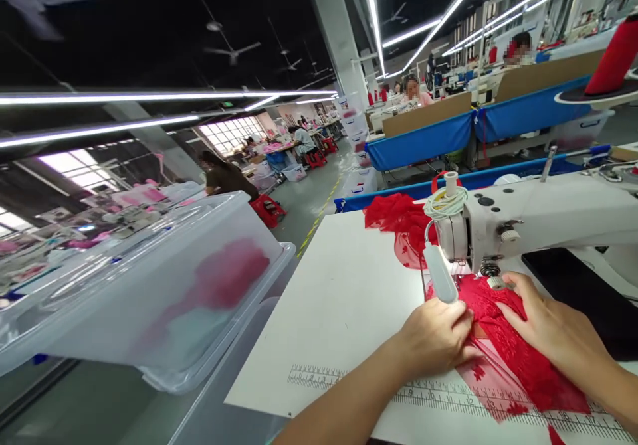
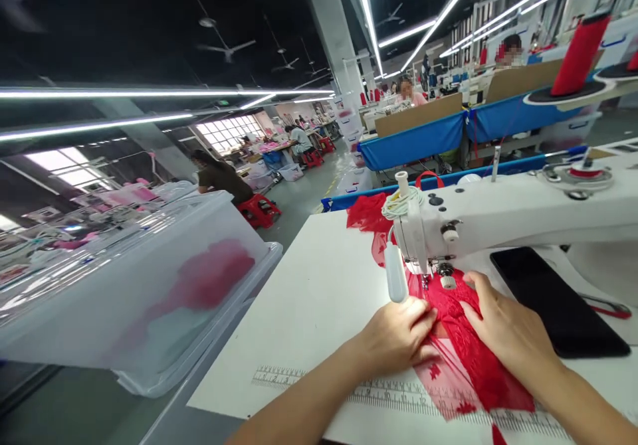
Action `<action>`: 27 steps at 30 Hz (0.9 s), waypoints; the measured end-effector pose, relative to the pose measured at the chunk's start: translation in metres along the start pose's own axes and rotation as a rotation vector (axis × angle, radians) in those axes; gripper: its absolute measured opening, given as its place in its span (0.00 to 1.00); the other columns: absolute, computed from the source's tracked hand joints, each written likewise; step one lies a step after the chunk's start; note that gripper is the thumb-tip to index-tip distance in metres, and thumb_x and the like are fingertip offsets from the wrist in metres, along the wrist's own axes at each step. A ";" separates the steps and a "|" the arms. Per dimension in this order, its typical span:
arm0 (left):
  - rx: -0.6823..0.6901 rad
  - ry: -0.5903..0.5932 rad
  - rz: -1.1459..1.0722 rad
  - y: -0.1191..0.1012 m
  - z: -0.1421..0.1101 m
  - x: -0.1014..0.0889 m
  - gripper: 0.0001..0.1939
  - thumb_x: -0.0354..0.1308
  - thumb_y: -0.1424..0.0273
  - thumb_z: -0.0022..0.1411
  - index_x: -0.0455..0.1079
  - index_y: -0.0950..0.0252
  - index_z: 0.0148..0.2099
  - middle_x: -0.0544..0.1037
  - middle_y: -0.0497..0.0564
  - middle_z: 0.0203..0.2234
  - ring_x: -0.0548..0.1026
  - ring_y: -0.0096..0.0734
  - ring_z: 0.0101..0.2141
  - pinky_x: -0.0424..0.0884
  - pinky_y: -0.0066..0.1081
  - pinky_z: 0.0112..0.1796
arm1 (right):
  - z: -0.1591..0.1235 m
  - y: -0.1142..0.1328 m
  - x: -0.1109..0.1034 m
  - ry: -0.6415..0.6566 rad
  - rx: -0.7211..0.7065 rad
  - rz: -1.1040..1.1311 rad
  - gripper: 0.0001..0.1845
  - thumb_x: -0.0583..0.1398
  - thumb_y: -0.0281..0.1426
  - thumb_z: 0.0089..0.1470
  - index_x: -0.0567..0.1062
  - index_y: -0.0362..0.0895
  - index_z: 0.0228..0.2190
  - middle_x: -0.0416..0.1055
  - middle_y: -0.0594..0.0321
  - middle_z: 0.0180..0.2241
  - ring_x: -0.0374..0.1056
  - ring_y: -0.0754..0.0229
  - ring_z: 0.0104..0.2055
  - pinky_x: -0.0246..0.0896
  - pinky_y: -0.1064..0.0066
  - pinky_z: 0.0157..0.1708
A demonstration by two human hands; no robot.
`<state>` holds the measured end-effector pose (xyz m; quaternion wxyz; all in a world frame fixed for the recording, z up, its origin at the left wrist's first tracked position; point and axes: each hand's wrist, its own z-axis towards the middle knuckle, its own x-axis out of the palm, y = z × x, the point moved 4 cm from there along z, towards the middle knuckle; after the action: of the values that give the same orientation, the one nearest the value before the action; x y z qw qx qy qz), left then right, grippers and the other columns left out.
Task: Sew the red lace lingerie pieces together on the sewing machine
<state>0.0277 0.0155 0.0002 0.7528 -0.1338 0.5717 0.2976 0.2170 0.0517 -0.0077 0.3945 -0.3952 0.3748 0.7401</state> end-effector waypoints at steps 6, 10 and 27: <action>0.033 -0.040 0.062 -0.011 0.001 -0.003 0.33 0.45 0.43 0.67 0.72 0.70 0.43 0.71 0.55 0.31 0.70 0.35 0.30 0.66 0.35 0.30 | -0.009 -0.003 0.000 0.038 -0.166 0.231 0.21 0.49 0.30 0.60 0.69 0.50 0.52 0.79 0.54 0.45 0.78 0.49 0.38 0.74 0.61 0.31; 0.061 -0.122 0.097 -0.033 0.001 -0.015 0.28 0.48 0.45 0.66 0.70 0.66 0.37 0.66 0.49 0.26 0.67 0.32 0.26 0.60 0.34 0.26 | -0.012 -0.006 -0.005 0.305 -0.269 0.405 0.13 0.51 0.33 0.60 0.76 0.49 0.34 0.79 0.58 0.34 0.76 0.52 0.35 0.72 0.64 0.35; -0.246 -0.066 -0.193 -0.042 -0.007 -0.021 0.09 0.47 0.78 0.66 0.69 0.65 0.40 0.72 0.52 0.33 0.69 0.34 0.32 0.70 0.32 0.33 | -0.020 0.008 -0.029 0.036 -0.549 -0.084 0.10 0.54 0.19 0.48 0.70 0.46 0.28 0.73 0.57 0.36 0.65 0.59 0.31 0.43 0.68 0.23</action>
<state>0.0438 -0.0280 0.0117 0.7741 -0.2694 0.4906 0.2958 0.2273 0.0226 0.0116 0.2963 -0.5157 0.1503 0.7897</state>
